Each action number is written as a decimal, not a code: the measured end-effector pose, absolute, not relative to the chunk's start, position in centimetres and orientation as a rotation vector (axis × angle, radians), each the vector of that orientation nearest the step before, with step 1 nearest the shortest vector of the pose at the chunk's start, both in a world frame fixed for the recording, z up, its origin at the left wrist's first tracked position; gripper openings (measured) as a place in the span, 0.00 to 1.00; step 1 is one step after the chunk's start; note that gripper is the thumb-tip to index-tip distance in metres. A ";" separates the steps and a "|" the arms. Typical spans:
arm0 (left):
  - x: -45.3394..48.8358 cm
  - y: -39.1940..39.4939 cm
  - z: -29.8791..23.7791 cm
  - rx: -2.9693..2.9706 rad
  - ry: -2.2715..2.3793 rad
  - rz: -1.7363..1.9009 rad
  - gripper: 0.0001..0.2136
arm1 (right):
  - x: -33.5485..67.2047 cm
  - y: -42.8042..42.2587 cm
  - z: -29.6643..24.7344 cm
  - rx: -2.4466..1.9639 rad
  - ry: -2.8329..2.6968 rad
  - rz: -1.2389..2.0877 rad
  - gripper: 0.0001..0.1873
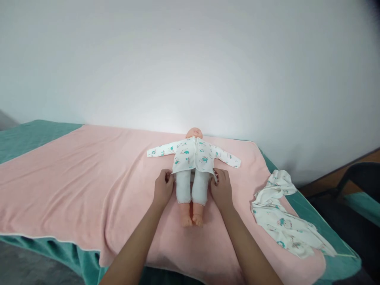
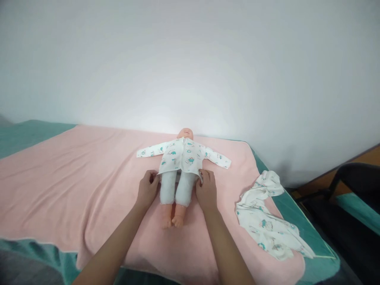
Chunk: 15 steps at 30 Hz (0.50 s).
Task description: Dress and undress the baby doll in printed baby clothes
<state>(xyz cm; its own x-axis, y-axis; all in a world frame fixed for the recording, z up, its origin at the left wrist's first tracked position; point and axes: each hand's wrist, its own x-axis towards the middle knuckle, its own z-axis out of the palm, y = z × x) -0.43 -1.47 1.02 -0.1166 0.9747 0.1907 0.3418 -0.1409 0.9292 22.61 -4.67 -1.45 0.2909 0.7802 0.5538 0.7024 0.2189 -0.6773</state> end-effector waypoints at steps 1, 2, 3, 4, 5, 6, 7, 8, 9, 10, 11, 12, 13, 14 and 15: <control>-0.6 -1.6 0.9 1.453 1.515 1.308 0.06 | 22.7 -4.6 -1.5 -1.529 -1.416 0.134 0.20; -0.7 -1.8 0.8 1.394 1.539 1.337 0.05 | 22.8 -4.6 -1.6 -1.551 -1.397 0.181 0.21; -0.8 -2.0 0.7 1.365 1.563 1.345 0.05 | 22.8 -4.6 -1.6 -1.565 -1.376 0.221 0.22; -0.9 -2.2 0.5 1.376 1.586 1.330 0.05 | 22.8 -4.7 -1.6 -1.567 -1.358 0.244 0.22; -0.9 -2.4 0.4 1.423 1.603 1.302 0.05 | 22.8 -4.9 -1.5 -1.558 -1.344 0.248 0.23; -0.9 -2.6 0.3 1.483 1.607 1.274 0.05 | 22.8 -5.1 -1.4 -1.539 -1.335 0.238 0.23; -0.9 -2.6 0.3 1.539 1.599 1.264 0.06 | 22.7 -5.3 -1.3 -1.512 -1.330 0.215 0.23; -0.8 -2.6 0.2 1.587 1.576 1.275 0.07 | 22.5 -5.4 -1.2 -1.481 -1.331 0.188 0.22; -0.7 -2.5 0.3 1.630 1.537 1.305 0.10 | 22.3 -5.4 -1.0 -1.449 -1.338 0.162 0.21; -0.6 -2.2 0.3 1.672 1.484 1.346 0.12 | 22.1 -5.4 -0.8 -1.415 -1.351 0.139 0.19; -0.4 -1.9 0.4 1.714 1.423 1.383 0.13 | 21.8 -5.2 -0.6 -1.382 -1.371 0.117 0.18; -0.2 -1.5 0.5 1.760 1.363 1.410 0.14 | 21.4 -4.9 -0.3 -1.352 -1.400 0.097 0.17; 0.0 -1.0 0.6 1.809 1.308 1.424 0.14 | 21.1 -4.5 0.0 -1.326 -1.437 0.076 0.16; 0.2 -0.6 0.7 1.860 1.265 1.430 0.14 | 20.8 -4.1 0.3 -1.304 -1.485 0.055 0.15; 0.4 -0.1 0.8 1.915 1.235 1.435 0.12 | 20.5 -3.6 0.6 -1.284 -1.539 0.028 0.14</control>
<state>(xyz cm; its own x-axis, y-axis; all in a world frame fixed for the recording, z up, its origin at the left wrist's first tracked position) 0.41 -0.13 0.83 0.0603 0.8512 0.5214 0.3886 -0.5012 0.7732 20.51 -3.63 0.63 0.1625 0.7109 0.6843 0.6858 0.4173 -0.5963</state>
